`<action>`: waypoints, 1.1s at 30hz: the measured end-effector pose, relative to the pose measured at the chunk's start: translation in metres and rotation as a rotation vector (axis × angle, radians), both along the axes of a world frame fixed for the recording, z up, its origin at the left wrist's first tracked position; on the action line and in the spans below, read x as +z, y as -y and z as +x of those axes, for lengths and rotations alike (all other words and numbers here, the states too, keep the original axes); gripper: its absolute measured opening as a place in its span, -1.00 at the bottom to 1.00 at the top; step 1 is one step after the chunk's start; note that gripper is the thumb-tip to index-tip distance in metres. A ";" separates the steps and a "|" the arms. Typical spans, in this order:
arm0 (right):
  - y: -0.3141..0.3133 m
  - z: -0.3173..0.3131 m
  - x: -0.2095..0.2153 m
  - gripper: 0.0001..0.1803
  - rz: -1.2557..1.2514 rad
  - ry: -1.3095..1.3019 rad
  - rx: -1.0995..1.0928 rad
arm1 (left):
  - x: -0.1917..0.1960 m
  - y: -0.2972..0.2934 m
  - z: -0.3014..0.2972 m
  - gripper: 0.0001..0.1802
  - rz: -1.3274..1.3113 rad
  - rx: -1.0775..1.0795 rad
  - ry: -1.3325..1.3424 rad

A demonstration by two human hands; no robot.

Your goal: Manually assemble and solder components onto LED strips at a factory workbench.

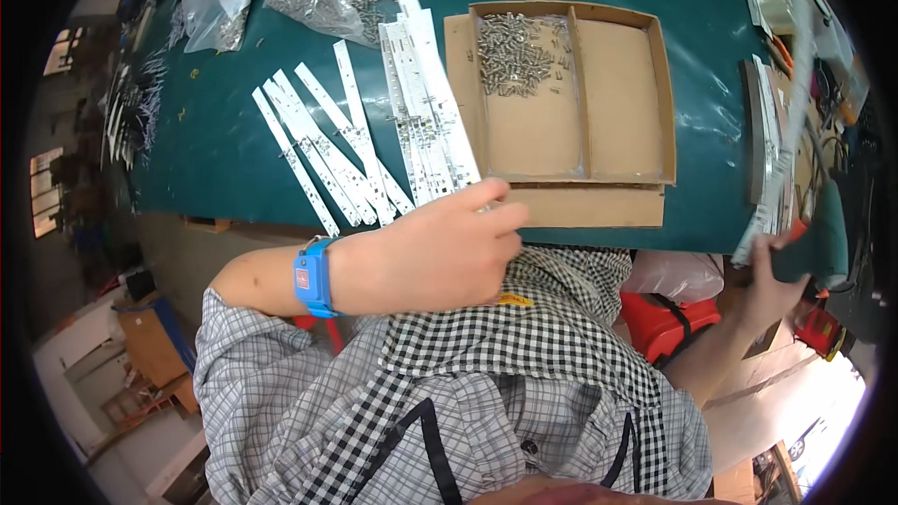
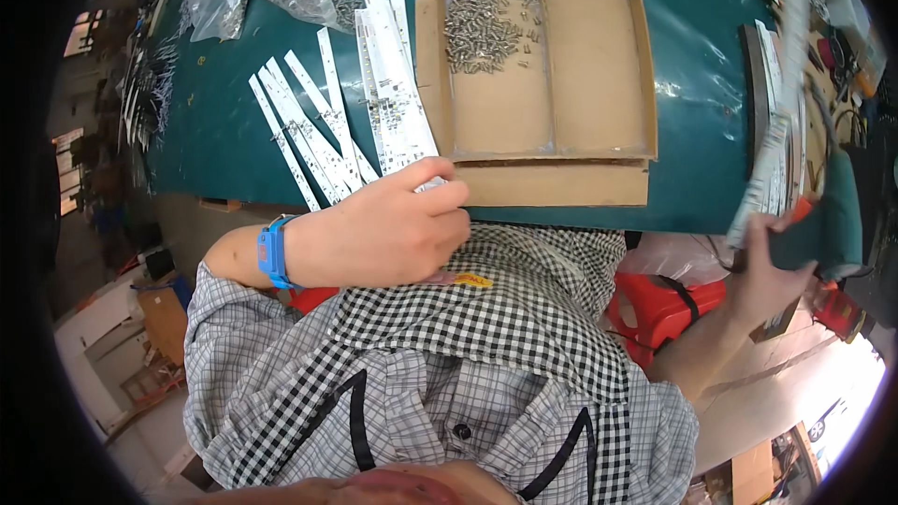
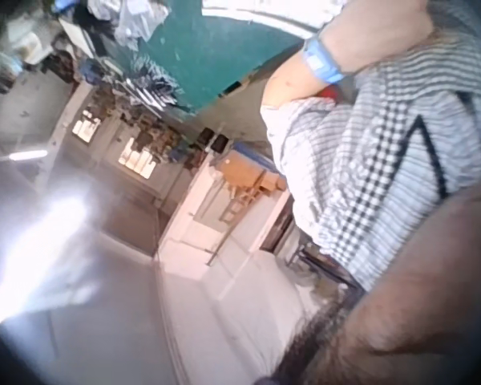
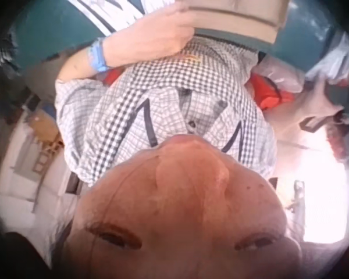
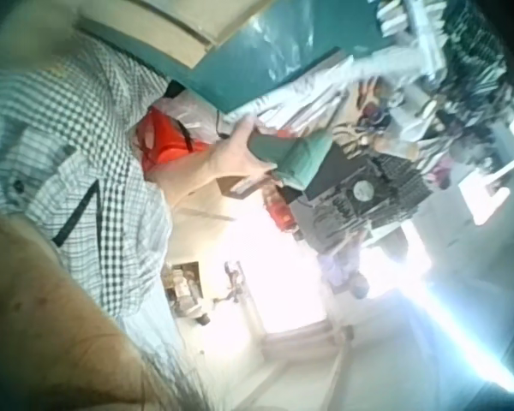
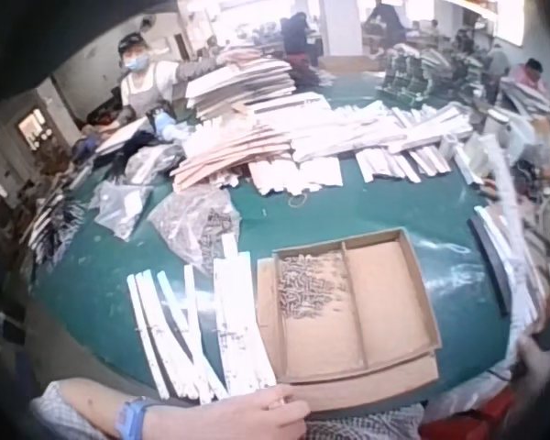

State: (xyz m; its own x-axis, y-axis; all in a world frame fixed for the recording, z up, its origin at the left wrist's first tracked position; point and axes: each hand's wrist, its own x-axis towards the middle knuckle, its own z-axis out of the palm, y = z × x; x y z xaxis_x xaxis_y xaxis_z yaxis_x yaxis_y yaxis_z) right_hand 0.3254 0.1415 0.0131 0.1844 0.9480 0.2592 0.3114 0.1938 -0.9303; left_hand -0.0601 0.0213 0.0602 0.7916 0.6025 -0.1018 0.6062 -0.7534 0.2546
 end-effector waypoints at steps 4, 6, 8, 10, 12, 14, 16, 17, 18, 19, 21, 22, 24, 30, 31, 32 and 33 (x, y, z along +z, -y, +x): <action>0.029 -0.080 -0.006 -0.34 -0.162 -0.142 0.163 | -0.015 0.014 -0.004 -0.88 -0.028 0.057 -0.085; 0.039 -0.109 -0.006 -0.35 -0.243 -0.110 0.223 | -0.017 0.017 -0.007 -0.88 -0.035 0.073 -0.073; 0.047 -0.122 -0.012 -0.41 -0.361 -0.037 0.290 | -0.018 0.018 -0.009 -0.87 -0.038 0.082 -0.050; 0.050 -0.135 -0.018 -0.57 -0.319 -0.029 0.301 | -0.019 0.018 -0.010 -0.87 -0.052 0.079 -0.054; 0.050 -0.146 -0.015 -0.65 -0.303 0.027 0.281 | -0.019 0.019 -0.011 -0.87 -0.072 0.083 -0.064; 0.048 -0.152 -0.014 -0.66 -0.305 0.111 0.281 | -0.019 0.021 -0.012 -0.86 -0.099 0.088 -0.080; 0.046 -0.153 -0.018 -0.65 -0.230 0.173 0.292 | -0.018 0.021 -0.013 -0.84 -0.125 0.093 -0.077; 0.045 -0.154 -0.020 -0.64 -0.193 0.204 0.296 | -0.018 0.021 -0.014 -0.83 -0.138 0.094 -0.075; 0.044 -0.156 -0.021 -0.63 -0.190 0.188 0.303 | -0.018 0.021 -0.014 -0.83 -0.148 0.095 -0.076; 0.044 -0.158 -0.022 -0.62 -0.188 0.171 0.309 | -0.017 0.021 -0.015 -0.82 -0.157 0.096 -0.078; 0.044 -0.161 -0.023 -0.59 -0.184 0.178 0.321 | -0.014 0.017 -0.016 -0.81 -0.167 0.094 -0.060; 0.044 -0.161 -0.024 -0.57 -0.183 0.203 0.326 | -0.012 0.015 -0.016 -0.80 -0.167 0.092 -0.041; 0.043 -0.162 -0.024 -0.56 -0.165 0.235 0.329 | -0.008 0.005 -0.018 -0.80 -0.174 0.135 0.040; 0.042 -0.162 -0.023 -0.60 -0.109 0.215 0.300 | -0.045 -0.064 -0.027 -0.81 0.059 0.509 0.302; 0.042 -0.162 -0.023 -0.63 -0.136 0.174 0.296 | -0.057 -0.077 -0.026 -0.83 0.122 0.554 0.334; 0.042 -0.160 -0.023 -0.66 -0.162 0.133 0.292 | -0.067 -0.088 -0.025 -0.84 0.186 0.599 0.366; 0.042 -0.157 -0.024 -0.65 -0.124 0.153 0.283 | -0.076 -0.098 -0.023 -0.85 0.189 0.606 0.368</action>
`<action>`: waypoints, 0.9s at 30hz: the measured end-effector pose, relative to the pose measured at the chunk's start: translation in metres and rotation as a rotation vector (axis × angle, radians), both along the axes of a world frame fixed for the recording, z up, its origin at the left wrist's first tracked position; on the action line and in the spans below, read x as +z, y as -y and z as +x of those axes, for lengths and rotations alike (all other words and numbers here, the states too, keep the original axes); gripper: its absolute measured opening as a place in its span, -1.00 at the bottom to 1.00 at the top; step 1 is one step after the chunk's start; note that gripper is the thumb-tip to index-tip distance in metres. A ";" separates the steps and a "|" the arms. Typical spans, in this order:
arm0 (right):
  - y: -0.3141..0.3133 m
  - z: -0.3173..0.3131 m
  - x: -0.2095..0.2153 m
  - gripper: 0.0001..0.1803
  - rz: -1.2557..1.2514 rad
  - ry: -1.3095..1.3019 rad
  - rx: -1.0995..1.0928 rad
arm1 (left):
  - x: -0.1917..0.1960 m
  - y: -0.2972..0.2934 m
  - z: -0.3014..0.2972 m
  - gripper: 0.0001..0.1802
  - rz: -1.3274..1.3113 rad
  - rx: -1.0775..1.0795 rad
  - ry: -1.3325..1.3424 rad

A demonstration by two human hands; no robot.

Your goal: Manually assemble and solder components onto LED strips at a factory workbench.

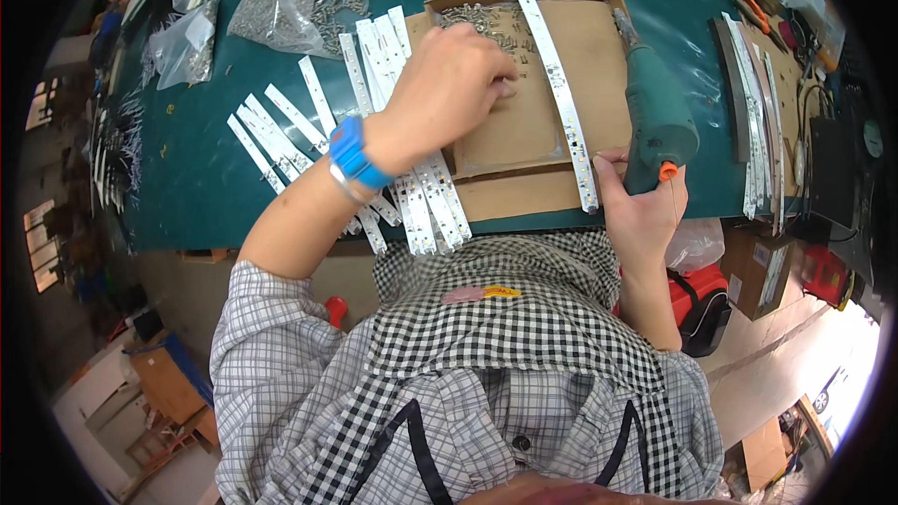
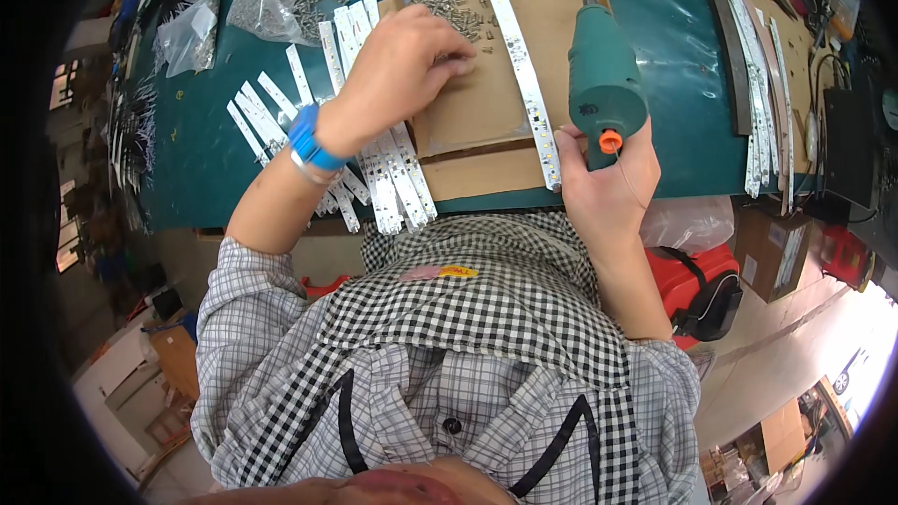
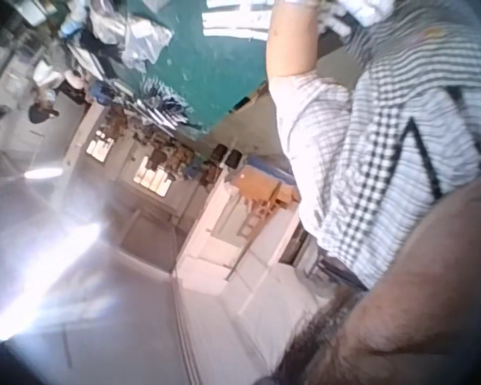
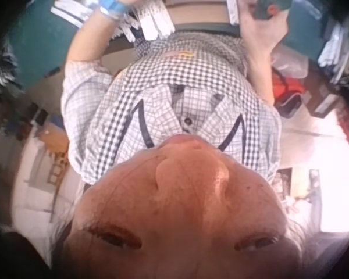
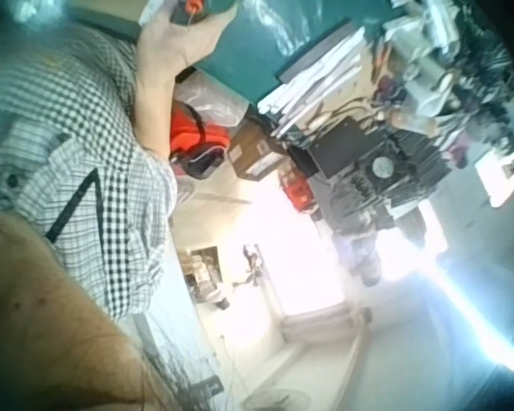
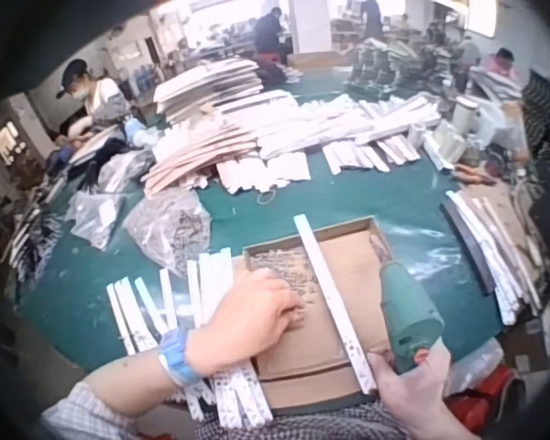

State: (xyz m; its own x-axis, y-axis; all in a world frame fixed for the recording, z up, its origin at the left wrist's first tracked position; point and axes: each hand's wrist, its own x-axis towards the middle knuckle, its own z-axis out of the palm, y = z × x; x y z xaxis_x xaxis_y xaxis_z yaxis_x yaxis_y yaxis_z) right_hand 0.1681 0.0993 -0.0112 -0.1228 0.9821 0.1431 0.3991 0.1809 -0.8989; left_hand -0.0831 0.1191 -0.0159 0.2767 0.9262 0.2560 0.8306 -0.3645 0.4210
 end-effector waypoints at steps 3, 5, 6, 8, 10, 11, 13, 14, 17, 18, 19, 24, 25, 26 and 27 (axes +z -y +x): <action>0.000 0.010 -0.002 -0.64 0.080 0.016 -0.020 | -0.016 -0.019 0.006 -0.85 -0.009 0.027 -0.025; -0.001 0.016 -0.001 -0.64 0.074 -0.013 -0.045 | -0.020 -0.026 0.008 -0.87 -0.035 0.020 -0.052; -0.002 0.019 -0.002 -0.67 0.066 -0.015 -0.063 | -0.022 -0.028 0.009 -0.88 -0.049 0.017 -0.069; -0.003 0.023 -0.004 -0.71 0.050 -0.021 -0.095 | -0.020 -0.028 0.012 -0.89 -0.050 0.011 -0.124; -0.005 0.027 -0.003 -0.75 0.053 -0.026 -0.107 | -0.020 -0.026 0.014 -0.90 -0.027 -0.023 -0.148; -0.005 0.028 -0.002 -0.76 0.054 -0.030 -0.112 | -0.019 -0.024 0.015 -0.90 -0.003 -0.049 -0.147; -0.006 0.029 -0.003 -0.79 0.036 -0.083 -0.120 | -0.016 -0.018 0.015 -0.90 -0.020 -0.066 -0.115; -0.007 0.030 -0.004 -0.80 0.027 -0.111 -0.124 | -0.011 -0.014 0.015 -0.90 -0.062 -0.054 -0.085; -0.008 0.030 -0.001 -0.80 0.009 -0.130 -0.065 | -0.004 -0.006 0.014 -0.89 -0.198 -0.003 0.081; -0.008 0.029 0.001 -0.80 -0.030 -0.167 -0.065 | -0.001 -0.004 0.015 -0.88 -0.245 0.020 0.146; -0.007 0.027 0.004 -0.80 -0.070 -0.205 -0.065 | 0.003 -0.001 0.019 -0.88 -0.268 0.027 0.244; -0.008 0.023 0.007 -0.82 -0.044 -0.270 -0.008 | 0.022 0.004 0.031 -0.75 -0.241 -0.165 0.365; -0.008 0.023 0.007 -0.83 -0.047 -0.266 -0.002 | 0.024 0.005 0.033 -0.75 -0.269 -0.175 0.365; -0.008 0.023 0.008 -0.83 -0.049 -0.261 0.004 | 0.027 0.006 0.034 -0.74 -0.296 -0.187 0.364; -0.008 0.023 0.010 -0.83 -0.066 -0.274 0.011 | 0.030 0.009 0.035 -0.73 -0.323 -0.193 0.360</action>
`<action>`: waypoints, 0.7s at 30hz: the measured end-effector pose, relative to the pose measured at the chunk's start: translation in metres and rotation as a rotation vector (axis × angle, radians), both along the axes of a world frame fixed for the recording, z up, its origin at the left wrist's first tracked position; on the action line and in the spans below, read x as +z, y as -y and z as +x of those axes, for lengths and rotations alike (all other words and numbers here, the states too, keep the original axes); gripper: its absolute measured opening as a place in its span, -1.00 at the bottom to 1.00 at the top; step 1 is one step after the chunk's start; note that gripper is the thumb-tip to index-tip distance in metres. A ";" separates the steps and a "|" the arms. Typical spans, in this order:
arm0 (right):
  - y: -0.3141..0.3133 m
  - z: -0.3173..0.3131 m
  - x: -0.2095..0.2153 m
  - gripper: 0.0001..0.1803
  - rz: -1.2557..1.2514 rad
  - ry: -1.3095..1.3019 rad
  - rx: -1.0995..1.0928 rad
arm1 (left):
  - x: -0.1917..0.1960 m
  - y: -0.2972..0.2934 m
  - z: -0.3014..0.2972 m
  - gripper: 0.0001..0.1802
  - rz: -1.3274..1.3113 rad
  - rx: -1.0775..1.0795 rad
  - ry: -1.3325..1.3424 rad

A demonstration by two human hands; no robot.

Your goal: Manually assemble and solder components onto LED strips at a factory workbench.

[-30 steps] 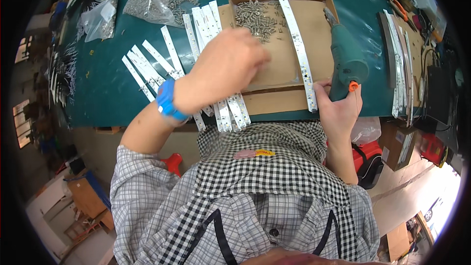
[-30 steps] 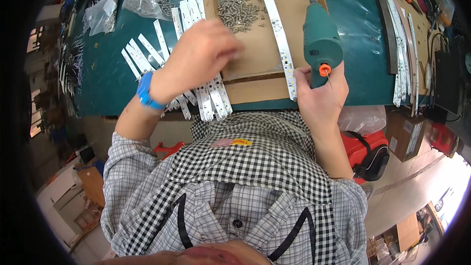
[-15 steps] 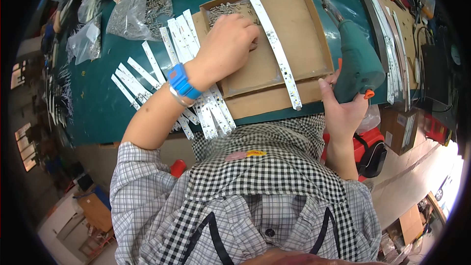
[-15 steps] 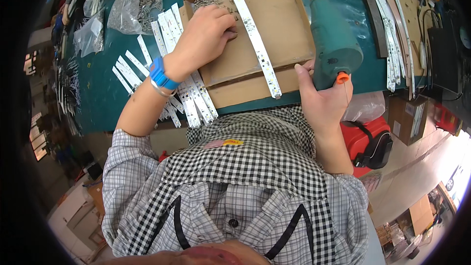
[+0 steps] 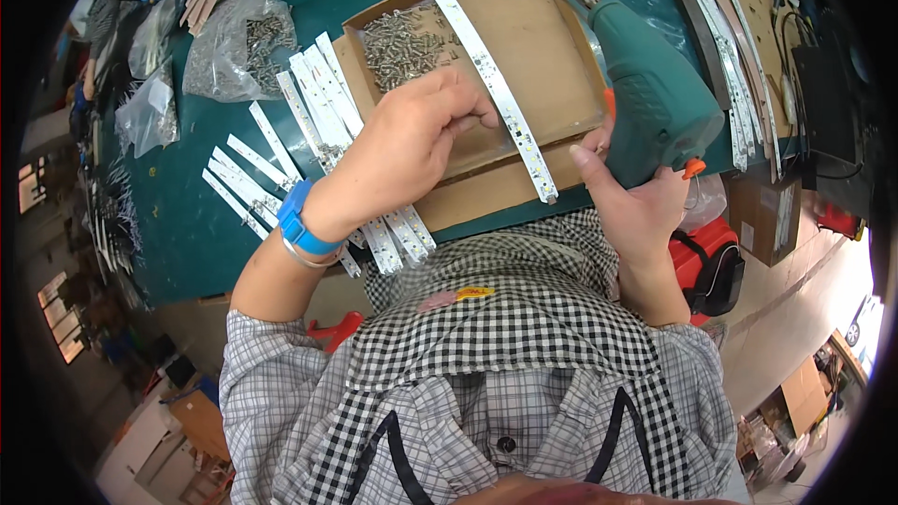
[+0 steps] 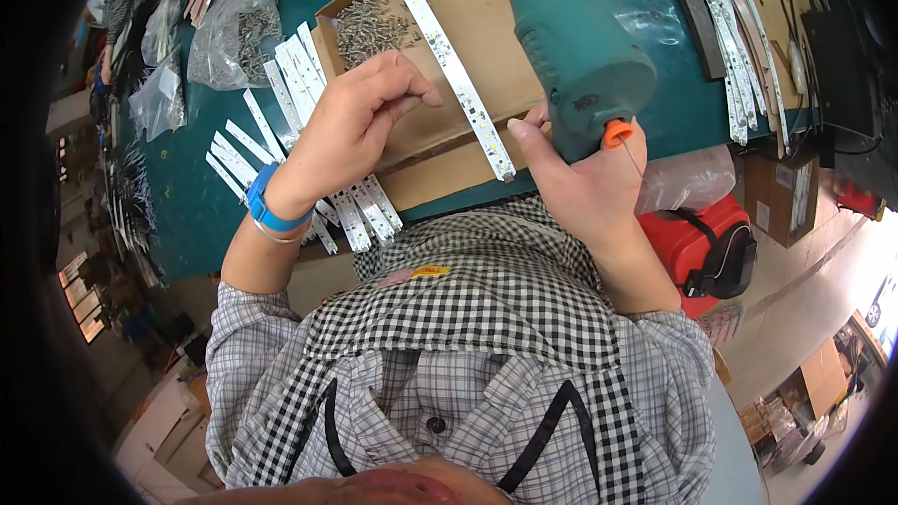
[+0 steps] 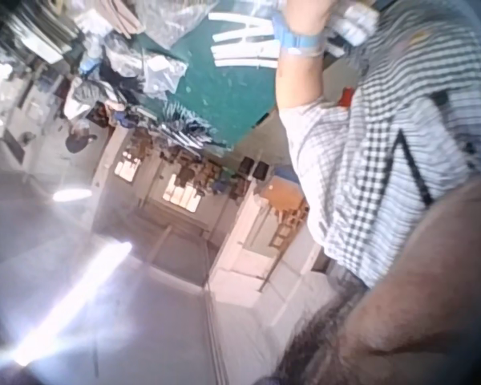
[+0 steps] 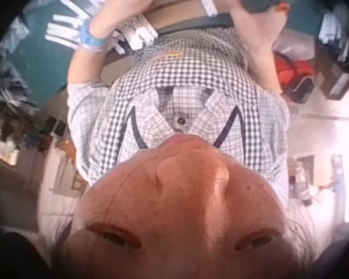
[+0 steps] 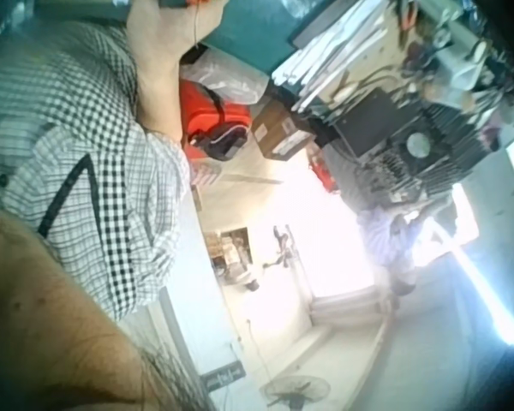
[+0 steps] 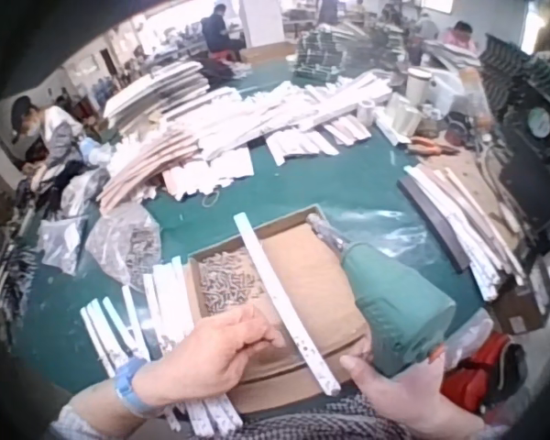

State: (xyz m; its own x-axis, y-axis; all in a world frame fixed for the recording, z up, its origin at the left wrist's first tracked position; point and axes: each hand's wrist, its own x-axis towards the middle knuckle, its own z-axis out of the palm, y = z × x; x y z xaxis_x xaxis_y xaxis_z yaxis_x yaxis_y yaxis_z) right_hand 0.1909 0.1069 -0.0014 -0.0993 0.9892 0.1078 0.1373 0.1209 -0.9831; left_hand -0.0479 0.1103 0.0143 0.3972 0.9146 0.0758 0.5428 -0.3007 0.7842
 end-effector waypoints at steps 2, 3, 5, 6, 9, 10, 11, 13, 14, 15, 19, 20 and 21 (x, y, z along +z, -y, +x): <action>0.000 0.000 0.003 -0.83 -0.032 -0.026 0.015 | 0.004 0.004 0.002 -0.79 -0.239 0.092 0.162; 0.000 0.000 0.004 -0.84 -0.029 -0.011 0.020 | 0.006 0.006 0.002 -0.82 -0.358 0.141 0.242; 0.001 0.000 0.005 -0.85 -0.021 0.019 0.029 | 0.010 0.009 0.006 -0.86 -0.532 0.185 0.513; 0.002 -0.001 0.007 -0.86 -0.038 -0.008 0.040 | 0.011 0.010 0.009 -0.87 -0.619 0.206 0.650; 0.004 -0.007 0.014 -0.87 -0.082 -0.092 0.062 | 0.012 0.018 0.024 -0.87 -0.716 0.237 0.870; 0.005 -0.008 0.015 -0.88 -0.093 -0.123 0.060 | 0.014 0.018 0.027 -0.90 -0.763 0.235 0.936; 0.005 -0.010 0.015 -0.88 -0.066 -0.147 0.059 | 0.013 0.020 0.030 -0.90 -0.676 0.231 0.901; 0.003 -0.016 0.012 -0.89 0.025 -0.193 0.067 | 0.005 0.027 0.034 -0.87 -0.498 0.229 0.825; 0.003 -0.016 0.011 -0.89 0.041 -0.203 0.085 | 0.002 0.027 0.035 -0.82 -0.403 0.247 0.784; 0.003 -0.016 0.012 -0.90 0.055 -0.211 0.098 | 0.003 0.028 0.036 -0.82 -0.426 0.261 0.781; 0.005 -0.005 0.008 -0.65 0.056 -0.143 0.244 | 0.006 0.034 0.041 -0.80 -0.482 0.308 0.828; 0.006 -0.004 0.008 -0.62 0.068 -0.127 0.261 | 0.005 0.036 0.042 -0.79 -0.487 0.318 0.855; 0.006 -0.004 0.007 -0.59 0.079 -0.109 0.270 | 0.005 0.036 0.043 -0.79 -0.477 0.319 0.842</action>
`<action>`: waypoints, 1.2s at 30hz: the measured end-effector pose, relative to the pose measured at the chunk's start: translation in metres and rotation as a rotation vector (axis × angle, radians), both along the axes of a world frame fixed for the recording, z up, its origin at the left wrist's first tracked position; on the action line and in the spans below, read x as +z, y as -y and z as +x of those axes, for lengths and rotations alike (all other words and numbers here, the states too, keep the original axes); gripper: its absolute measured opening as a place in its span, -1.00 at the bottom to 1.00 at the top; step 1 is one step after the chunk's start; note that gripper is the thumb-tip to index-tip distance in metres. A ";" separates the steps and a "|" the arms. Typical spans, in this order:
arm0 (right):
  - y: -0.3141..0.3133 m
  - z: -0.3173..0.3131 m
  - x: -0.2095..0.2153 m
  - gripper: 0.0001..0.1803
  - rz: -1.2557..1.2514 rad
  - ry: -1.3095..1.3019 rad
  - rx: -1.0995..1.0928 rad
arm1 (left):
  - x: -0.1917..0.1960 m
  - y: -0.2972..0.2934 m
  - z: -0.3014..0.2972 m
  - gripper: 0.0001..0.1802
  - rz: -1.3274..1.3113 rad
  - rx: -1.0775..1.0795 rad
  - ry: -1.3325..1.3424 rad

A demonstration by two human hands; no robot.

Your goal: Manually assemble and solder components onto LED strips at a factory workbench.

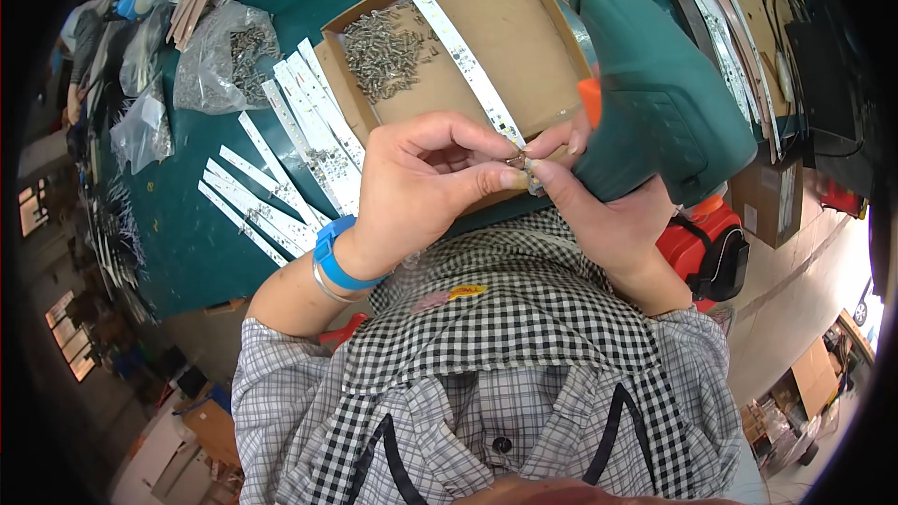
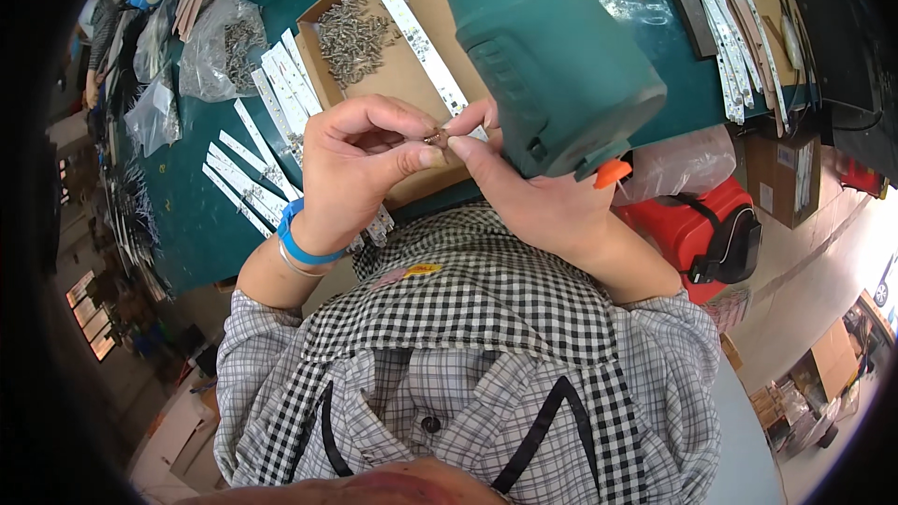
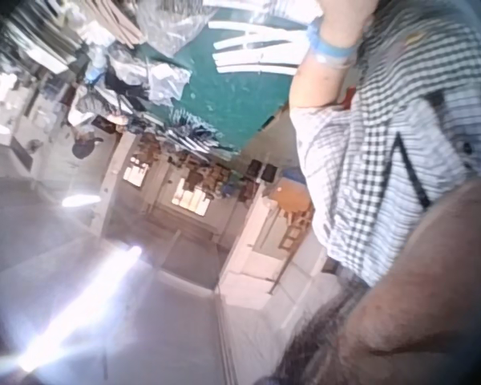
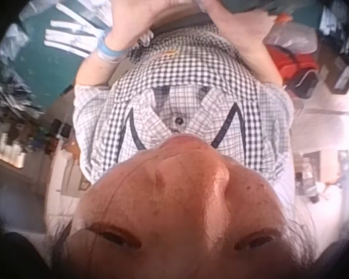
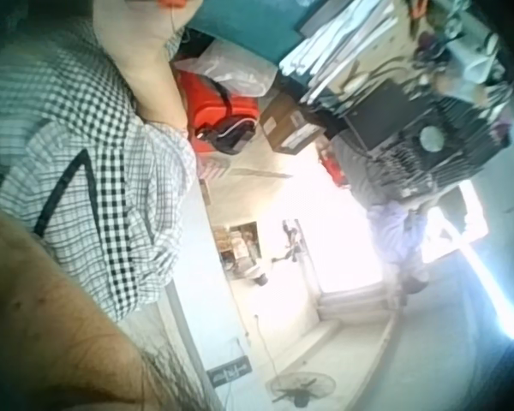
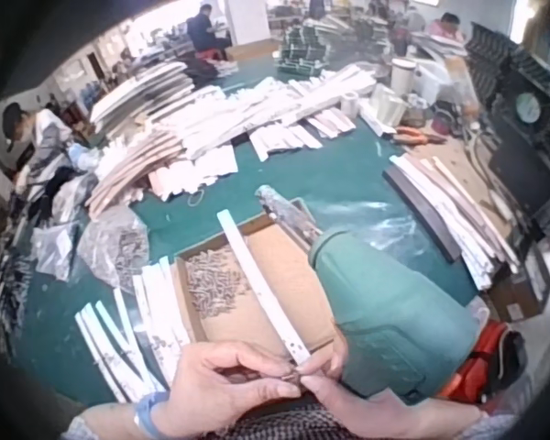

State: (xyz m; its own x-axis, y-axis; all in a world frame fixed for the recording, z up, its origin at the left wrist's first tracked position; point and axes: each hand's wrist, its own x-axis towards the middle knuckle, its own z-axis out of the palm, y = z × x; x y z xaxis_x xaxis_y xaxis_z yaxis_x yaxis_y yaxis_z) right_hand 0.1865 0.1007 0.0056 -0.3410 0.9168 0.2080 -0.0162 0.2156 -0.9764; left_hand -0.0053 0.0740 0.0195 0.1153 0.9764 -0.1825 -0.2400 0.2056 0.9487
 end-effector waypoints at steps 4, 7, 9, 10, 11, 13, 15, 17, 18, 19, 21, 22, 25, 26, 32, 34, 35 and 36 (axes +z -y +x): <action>0.000 0.001 -0.002 -0.47 0.043 0.050 0.002 | -0.001 0.000 0.002 -0.81 0.046 -0.016 -0.047; 0.000 0.002 -0.005 -0.38 0.088 0.105 0.008 | 0.001 -0.001 0.003 -0.82 0.043 -0.035 -0.105; -0.001 0.003 -0.009 -0.32 0.138 0.170 0.025 | 0.003 -0.001 0.003 -0.84 0.004 -0.029 -0.117; -0.001 0.004 -0.012 -0.29 0.170 0.213 0.040 | 0.004 0.000 0.004 -0.84 -0.025 -0.019 -0.104; -0.002 0.006 -0.016 -0.26 0.213 0.275 0.063 | 0.005 0.000 0.004 -0.85 -0.054 -0.007 -0.091; -0.002 0.003 -0.022 -0.20 0.292 0.357 0.074 | 0.006 -0.001 0.001 -0.86 -0.086 -0.021 -0.117; -0.003 0.000 -0.027 -0.26 0.337 0.355 0.051 | 0.005 -0.004 -0.004 -0.87 -0.079 -0.045 -0.185; -0.002 -0.005 -0.020 -0.36 0.154 0.237 -0.008 | 0.001 -0.012 -0.012 -0.88 -0.034 -0.081 -0.293; -0.005 -0.005 -0.020 -0.41 0.192 0.280 -0.028 | -0.002 -0.018 -0.017 -0.88 -0.007 -0.059 -0.357; -0.008 -0.003 -0.019 -0.47 0.232 0.323 -0.045 | -0.005 -0.024 -0.022 -0.88 0.021 -0.033 -0.419; -0.008 -0.006 -0.017 -0.57 0.050 0.104 -0.098 | -0.017 -0.039 -0.034 -0.88 0.070 0.026 -0.531; -0.008 -0.007 -0.016 -0.66 0.005 0.042 -0.104 | -0.022 -0.045 -0.038 -0.88 0.083 0.050 -0.540; -0.007 -0.001 -0.018 -0.58 -0.046 -0.059 -0.086 | -0.038 -0.058 -0.046 -0.86 0.151 0.098 -0.643; -0.008 0.001 -0.020 -0.50 -0.048 -0.081 -0.072 | -0.043 -0.060 -0.048 -0.86 0.167 0.104 -0.686; -0.010 0.011 -0.024 -0.31 0.008 -0.046 -0.082 | -0.053 -0.065 -0.048 -0.86 0.237 0.104 -0.854; -0.011 0.014 -0.025 -0.28 0.005 -0.045 -0.061 | -0.055 -0.064 -0.048 -0.86 0.229 0.112 -0.855; -0.012 0.015 -0.024 -0.27 0.003 -0.045 -0.055 | -0.056 -0.064 -0.048 -0.85 0.236 0.112 -0.850; -0.013 0.016 -0.024 -0.28 0.002 -0.047 -0.055 | -0.056 -0.064 -0.049 -0.85 0.243 0.113 -0.846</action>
